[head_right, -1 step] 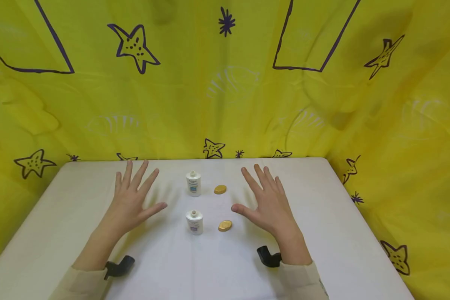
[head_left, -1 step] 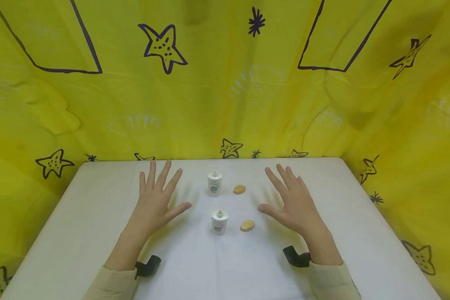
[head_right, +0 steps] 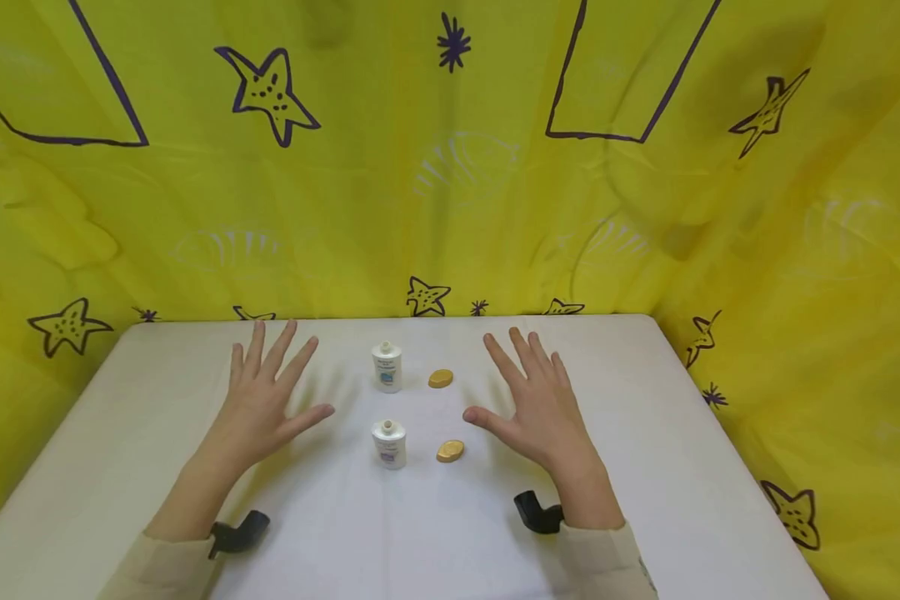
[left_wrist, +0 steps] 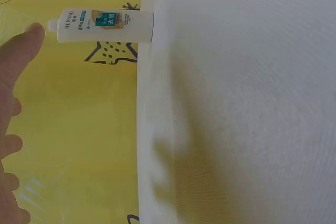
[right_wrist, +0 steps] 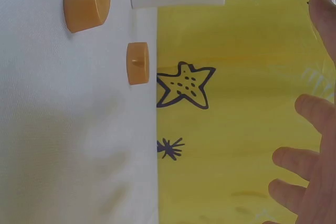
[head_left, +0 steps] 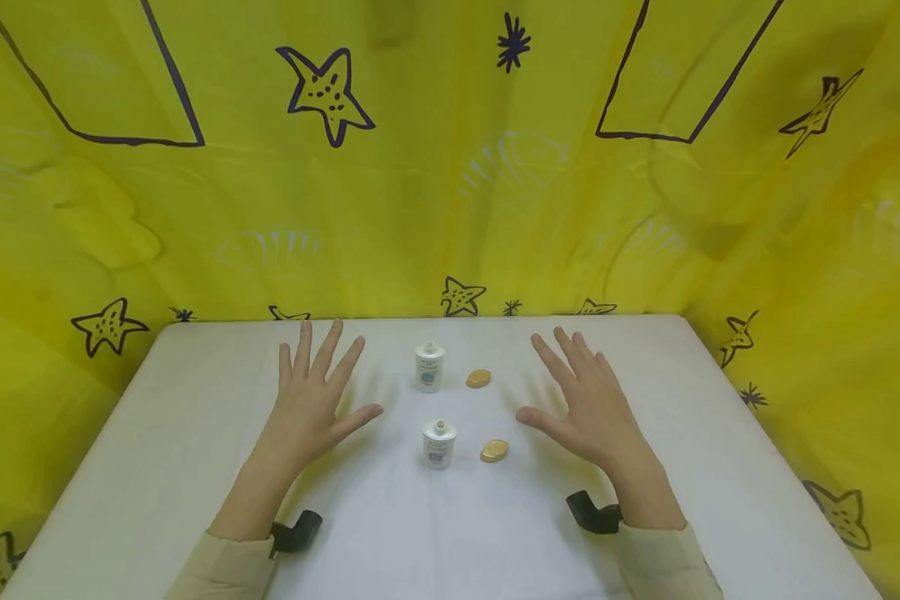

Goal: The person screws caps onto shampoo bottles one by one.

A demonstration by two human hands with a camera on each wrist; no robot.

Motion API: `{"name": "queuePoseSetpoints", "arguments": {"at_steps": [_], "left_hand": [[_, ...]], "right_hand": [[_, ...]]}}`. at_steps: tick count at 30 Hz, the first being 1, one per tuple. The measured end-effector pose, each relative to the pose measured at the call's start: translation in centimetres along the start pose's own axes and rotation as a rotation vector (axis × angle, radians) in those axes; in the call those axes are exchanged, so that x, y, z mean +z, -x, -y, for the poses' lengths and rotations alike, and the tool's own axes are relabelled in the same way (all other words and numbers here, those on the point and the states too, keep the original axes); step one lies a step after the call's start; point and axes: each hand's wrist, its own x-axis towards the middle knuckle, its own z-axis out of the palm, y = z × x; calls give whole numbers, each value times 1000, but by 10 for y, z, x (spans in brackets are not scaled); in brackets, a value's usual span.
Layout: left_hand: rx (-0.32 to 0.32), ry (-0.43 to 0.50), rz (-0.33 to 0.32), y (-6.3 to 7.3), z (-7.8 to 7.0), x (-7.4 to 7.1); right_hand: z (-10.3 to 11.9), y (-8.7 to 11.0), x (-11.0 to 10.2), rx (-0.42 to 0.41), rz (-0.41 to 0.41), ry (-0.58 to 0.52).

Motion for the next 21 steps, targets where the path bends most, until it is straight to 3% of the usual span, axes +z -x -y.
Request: {"name": "queuePoseSetpoints", "arguments": {"at_steps": [16, 21], "left_hand": [[8, 21, -2, -1, -4, -1], [0, 11, 36, 2, -8, 1]], "right_hand": [[6, 1, -2, -23, -1, -11], [9, 1, -1, -36, -3, -11]]}}
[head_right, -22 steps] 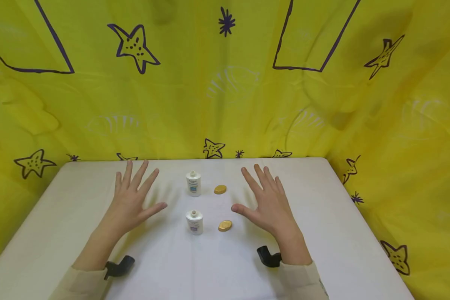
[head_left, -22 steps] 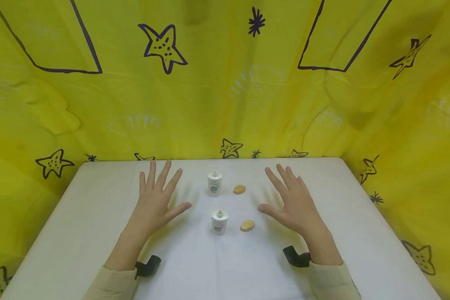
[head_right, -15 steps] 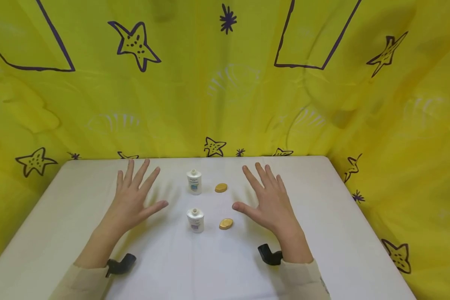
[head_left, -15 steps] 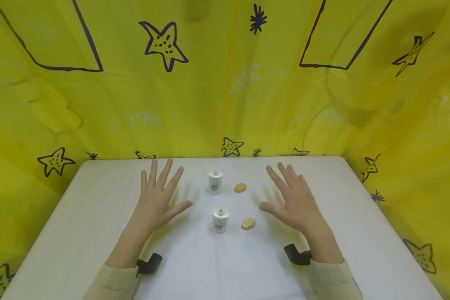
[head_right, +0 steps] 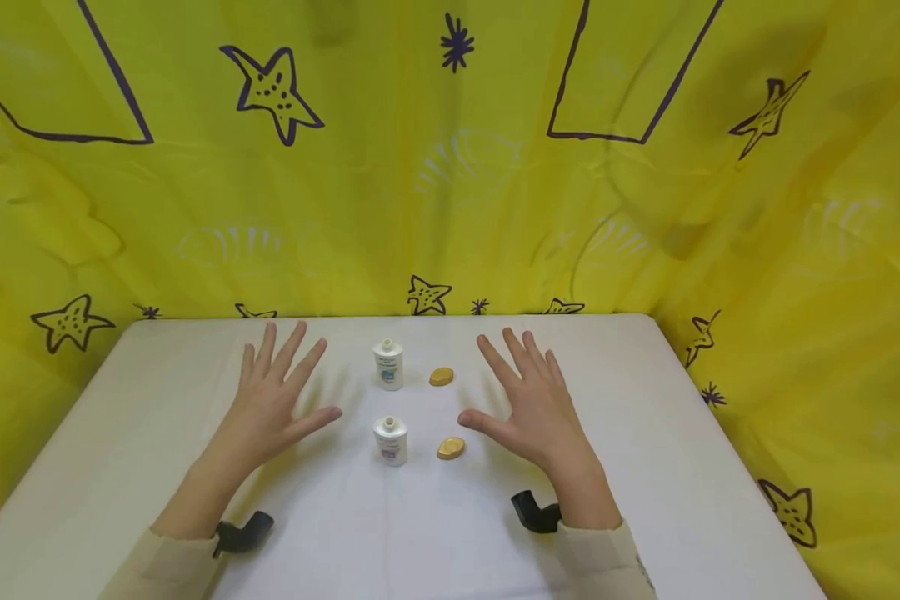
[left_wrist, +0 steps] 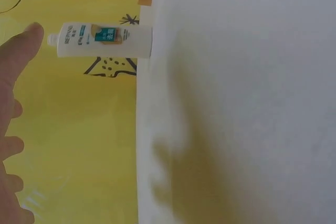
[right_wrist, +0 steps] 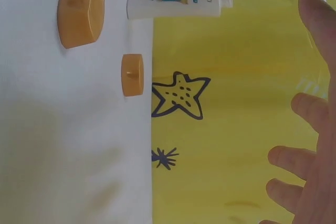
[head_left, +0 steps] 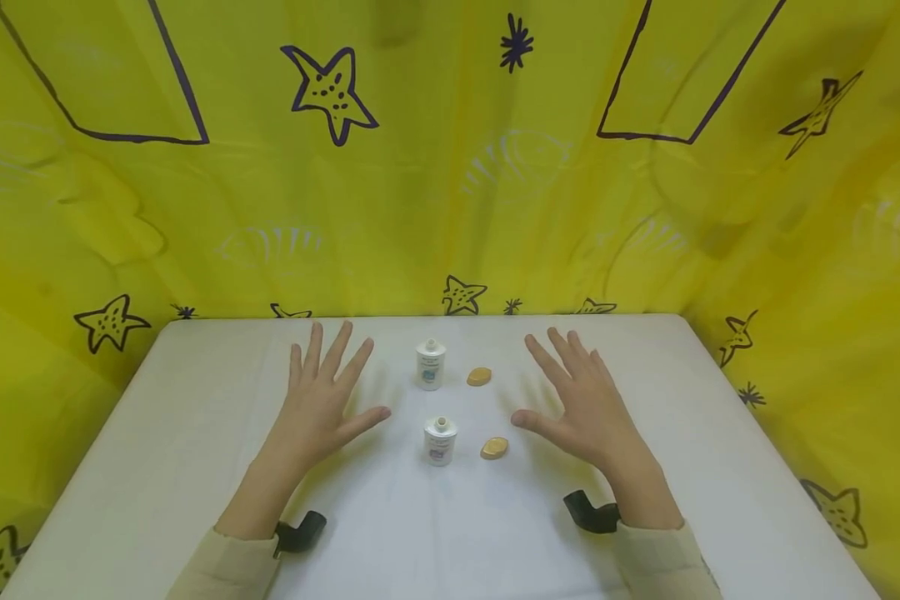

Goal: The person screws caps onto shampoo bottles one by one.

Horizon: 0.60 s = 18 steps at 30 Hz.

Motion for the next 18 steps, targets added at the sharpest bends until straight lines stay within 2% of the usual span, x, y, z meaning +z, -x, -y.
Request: {"name": "queuePoseSetpoints", "arguments": {"at_steps": [6, 18], "left_hand": [[29, -26, 36, 2, -7, 5], [71, 47, 102, 7, -24, 8]], "right_hand": [[4, -2, 3, -16, 36, -2], [23, 0, 11, -79, 148, -94]]}}
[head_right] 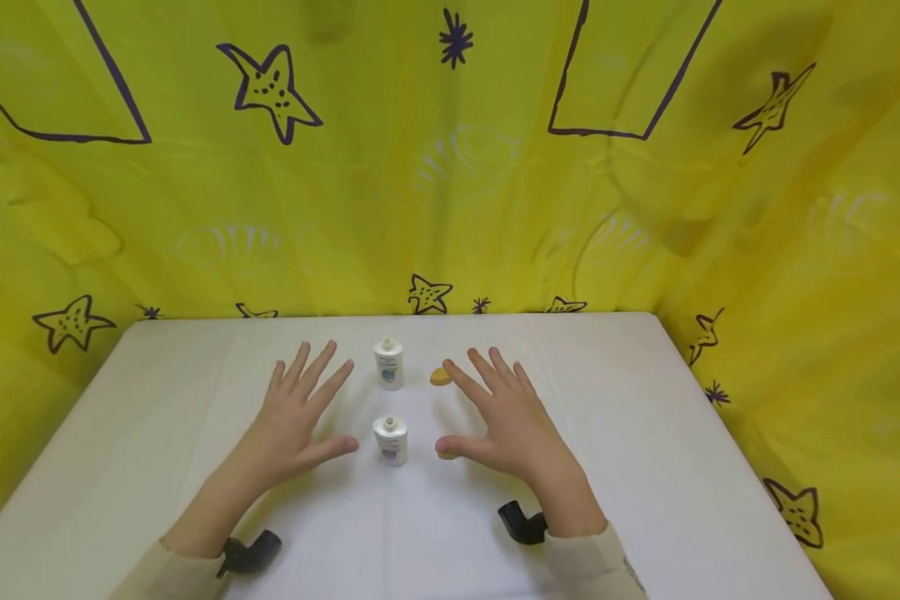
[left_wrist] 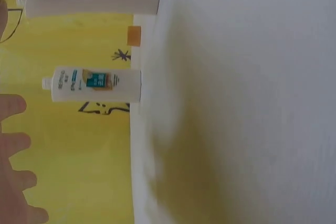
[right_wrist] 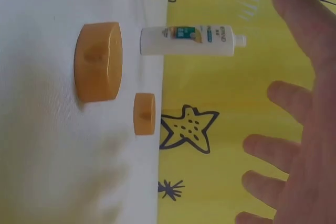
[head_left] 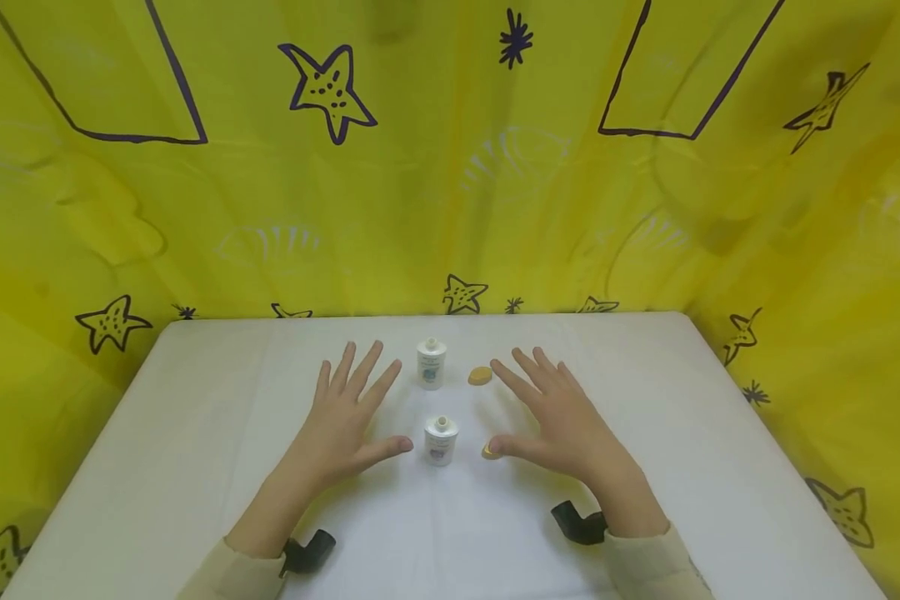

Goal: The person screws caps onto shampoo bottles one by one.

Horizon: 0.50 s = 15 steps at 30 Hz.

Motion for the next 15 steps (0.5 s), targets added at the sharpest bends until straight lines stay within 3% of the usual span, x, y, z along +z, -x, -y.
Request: {"name": "queuePoseSetpoints", "arguments": {"at_steps": [8, 15], "left_hand": [[44, 171, 2, 1, -11, 3], [11, 300, 55, 2, -17, 5]], "right_hand": [[6, 2, 3, -35, 67, -54], [8, 2, 6, -41, 160, -73]]}}
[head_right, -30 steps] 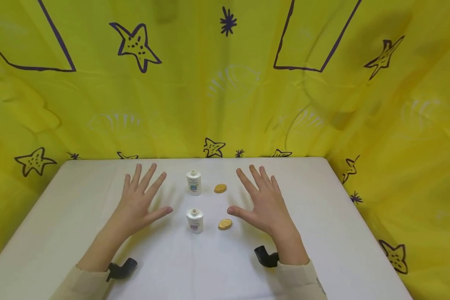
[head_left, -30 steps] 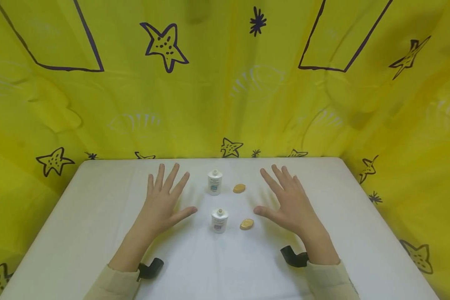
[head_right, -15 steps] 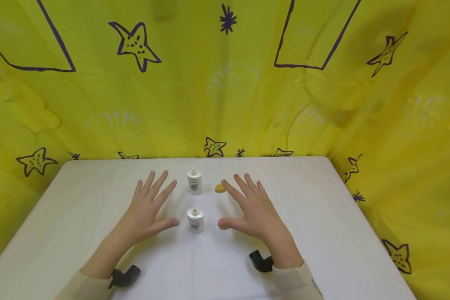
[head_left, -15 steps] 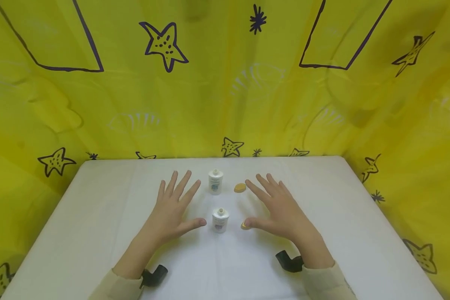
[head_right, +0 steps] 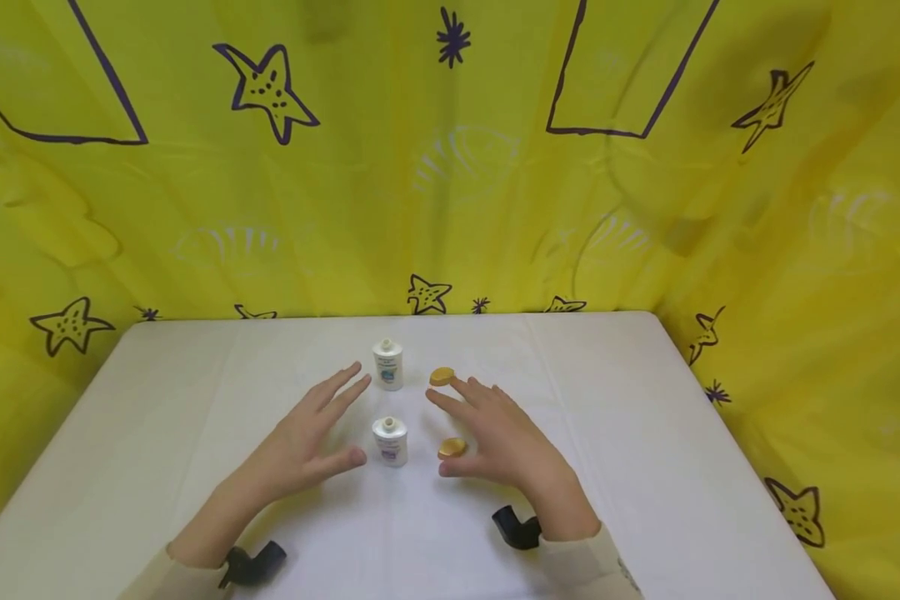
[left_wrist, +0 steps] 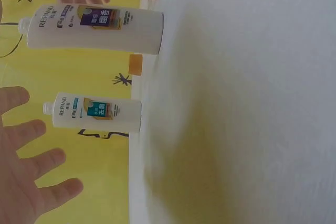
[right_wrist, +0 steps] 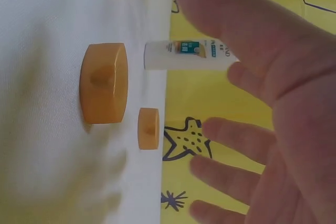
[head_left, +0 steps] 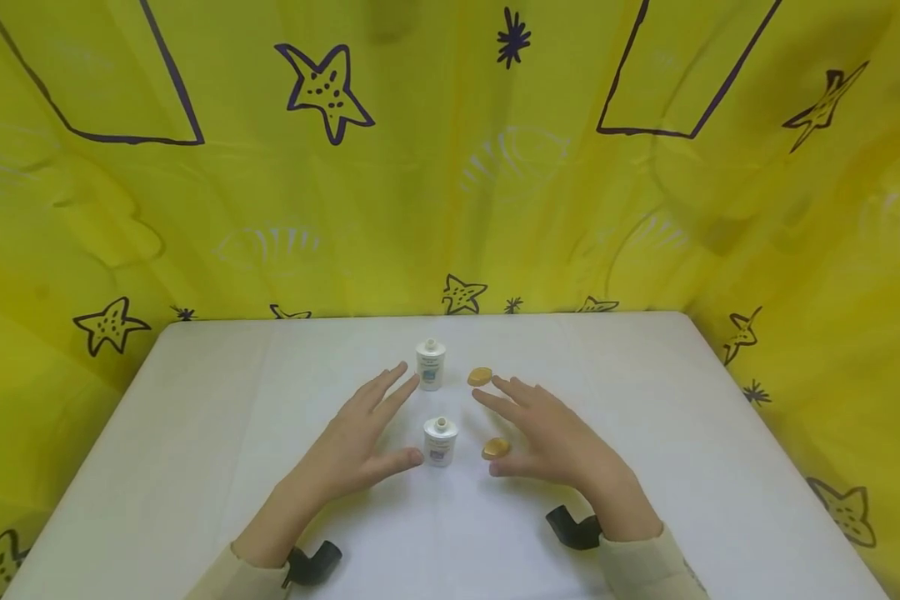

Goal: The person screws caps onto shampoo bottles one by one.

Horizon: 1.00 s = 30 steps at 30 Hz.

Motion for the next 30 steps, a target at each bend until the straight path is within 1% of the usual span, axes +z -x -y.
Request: {"name": "queuePoseSetpoints", "arguments": {"at_steps": [3, 6, 8, 11, 14, 18, 21, 24, 27, 30], "left_hand": [[-39, 75, 34, 1, -4, 3], [-91, 200, 77, 2, -9, 5], [-116, 293, 103, 1, -12, 6], [-110, 410, 127, 0, -13, 8], [-89, 493, 135, -2, -12, 13], [-79, 570, 118, -4, -11, 20], [-78, 611, 102, -5, -10, 25], [-92, 631, 95, -7, -10, 28], [-123, 645, 86, -8, -10, 30], [-142, 664, 92, -12, -10, 31]], "right_hand": [[1, 2, 1, 30, 48, -13], [1, 3, 2, 73, 101, -31], [1, 4, 2, 81, 119, -35], [1, 3, 3, 74, 131, -38], [1, 2, 4, 69, 145, -29], [3, 0, 6, 85, 189, 1], [5, -2, 8, 93, 204, 11], [6, -5, 11, 100, 189, 9], [7, -9, 15, 97, 150, -3], [4, -10, 18, 86, 112, -2]]}}
